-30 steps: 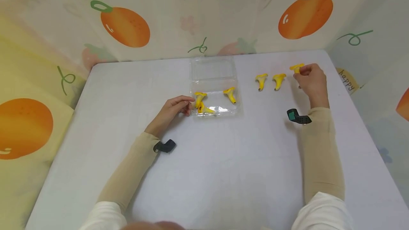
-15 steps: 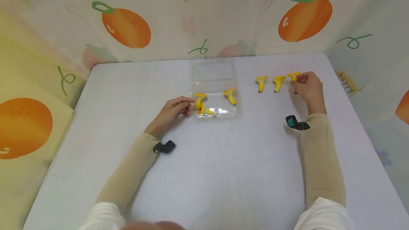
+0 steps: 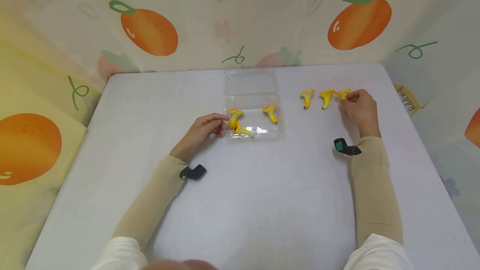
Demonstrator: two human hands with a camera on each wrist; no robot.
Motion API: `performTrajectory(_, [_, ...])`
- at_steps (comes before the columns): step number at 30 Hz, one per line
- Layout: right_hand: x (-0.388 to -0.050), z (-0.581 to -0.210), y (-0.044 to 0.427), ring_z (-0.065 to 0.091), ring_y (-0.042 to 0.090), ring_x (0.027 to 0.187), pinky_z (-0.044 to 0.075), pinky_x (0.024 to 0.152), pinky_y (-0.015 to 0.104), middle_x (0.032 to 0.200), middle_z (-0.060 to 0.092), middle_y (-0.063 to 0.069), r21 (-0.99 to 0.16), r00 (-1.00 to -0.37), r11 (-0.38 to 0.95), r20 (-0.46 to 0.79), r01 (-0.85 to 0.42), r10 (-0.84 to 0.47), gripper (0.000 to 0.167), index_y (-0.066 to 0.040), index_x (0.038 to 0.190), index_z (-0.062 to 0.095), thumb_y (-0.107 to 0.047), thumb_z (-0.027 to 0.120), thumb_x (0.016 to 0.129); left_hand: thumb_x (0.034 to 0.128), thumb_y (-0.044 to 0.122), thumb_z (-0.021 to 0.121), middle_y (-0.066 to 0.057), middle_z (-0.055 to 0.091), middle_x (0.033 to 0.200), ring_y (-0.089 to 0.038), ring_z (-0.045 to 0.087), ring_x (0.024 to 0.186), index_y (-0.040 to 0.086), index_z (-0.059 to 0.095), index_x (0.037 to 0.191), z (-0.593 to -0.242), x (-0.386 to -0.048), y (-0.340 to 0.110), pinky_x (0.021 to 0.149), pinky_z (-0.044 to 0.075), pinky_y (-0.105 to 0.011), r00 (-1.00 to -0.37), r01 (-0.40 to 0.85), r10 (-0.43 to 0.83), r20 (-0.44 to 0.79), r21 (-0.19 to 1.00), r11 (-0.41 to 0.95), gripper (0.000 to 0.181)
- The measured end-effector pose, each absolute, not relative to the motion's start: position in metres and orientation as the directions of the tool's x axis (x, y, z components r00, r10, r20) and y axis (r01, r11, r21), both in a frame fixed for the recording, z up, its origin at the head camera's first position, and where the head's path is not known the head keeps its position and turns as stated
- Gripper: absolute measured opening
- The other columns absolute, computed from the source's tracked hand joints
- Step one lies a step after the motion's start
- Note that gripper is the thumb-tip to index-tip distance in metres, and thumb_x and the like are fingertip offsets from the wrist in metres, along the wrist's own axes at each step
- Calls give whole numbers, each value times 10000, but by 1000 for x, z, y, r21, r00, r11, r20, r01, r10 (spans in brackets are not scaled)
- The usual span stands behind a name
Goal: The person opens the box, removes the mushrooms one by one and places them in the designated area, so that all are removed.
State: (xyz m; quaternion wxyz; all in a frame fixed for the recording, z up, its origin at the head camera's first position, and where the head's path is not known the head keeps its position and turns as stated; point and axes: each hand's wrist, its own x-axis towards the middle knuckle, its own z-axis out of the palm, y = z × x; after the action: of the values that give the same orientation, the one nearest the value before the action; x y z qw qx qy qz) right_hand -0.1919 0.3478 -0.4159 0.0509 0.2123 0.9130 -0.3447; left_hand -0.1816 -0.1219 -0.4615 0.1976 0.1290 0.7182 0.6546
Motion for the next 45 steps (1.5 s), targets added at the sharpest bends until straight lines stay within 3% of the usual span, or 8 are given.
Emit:
performTrajectory(5, [-191,-420,346,534,234,950,444,685,208,1200,525,185,-605,-885,647,-283,464,370,469,19,1310,462,-316,582,1004,1058,97,482,-10,620,879,-126,594,758,-33,646,1261,-462,-182,-122,711,545,-205,-889,-70,443,-112,991,111,292])
performTrajectory(8, [-191,-422,345,501,279,1035,438,724,219,1219,510,187,-606,-877,634,-300,480,377,472,18,1326,456,-305,584,1007,1057,93,479,-6,622,878,-123,596,757,-33,647,1259,-462,-182,-122,710,546,-205,-890,-65,444,-109,991,113,291])
performTrajectory(18, [-190,-424,345,504,281,1021,435,753,283,1188,524,187,-599,-890,660,-270,453,366,451,16,1284,485,-312,597,996,1058,101,483,-35,619,896,-131,602,771,-10,657,1256,-460,-181,-121,724,557,-214,-887,-79,444,-125,989,122,286])
performTrajectory(32, [-188,-423,343,510,345,1075,431,779,324,1271,524,246,-593,-903,682,-258,428,343,510,40,1320,466,-334,579,992,1054,94,477,-58,616,905,-142,599,776,-19,657,1254,-457,-179,-121,726,555,-214,-889,-89,439,-134,988,123,292])
performTrajectory(37, [-188,-420,344,501,373,1135,448,833,362,1352,499,267,-582,-893,677,-291,451,345,557,41,1367,437,-357,564,998,1055,102,480,-45,618,902,-140,601,777,-10,661,1253,-458,-180,-121,726,558,-213,-888,-83,440,-130,989,123,291])
performTrajectory(45, [-187,-408,345,421,423,1230,434,1009,526,1493,392,276,-583,-864,638,-318,503,390,627,13,1451,381,-434,500,1028,1054,105,484,-50,622,910,-141,601,778,-4,664,1254,-458,-180,-122,726,556,-211,-890,-85,437,-132,989,125,290])
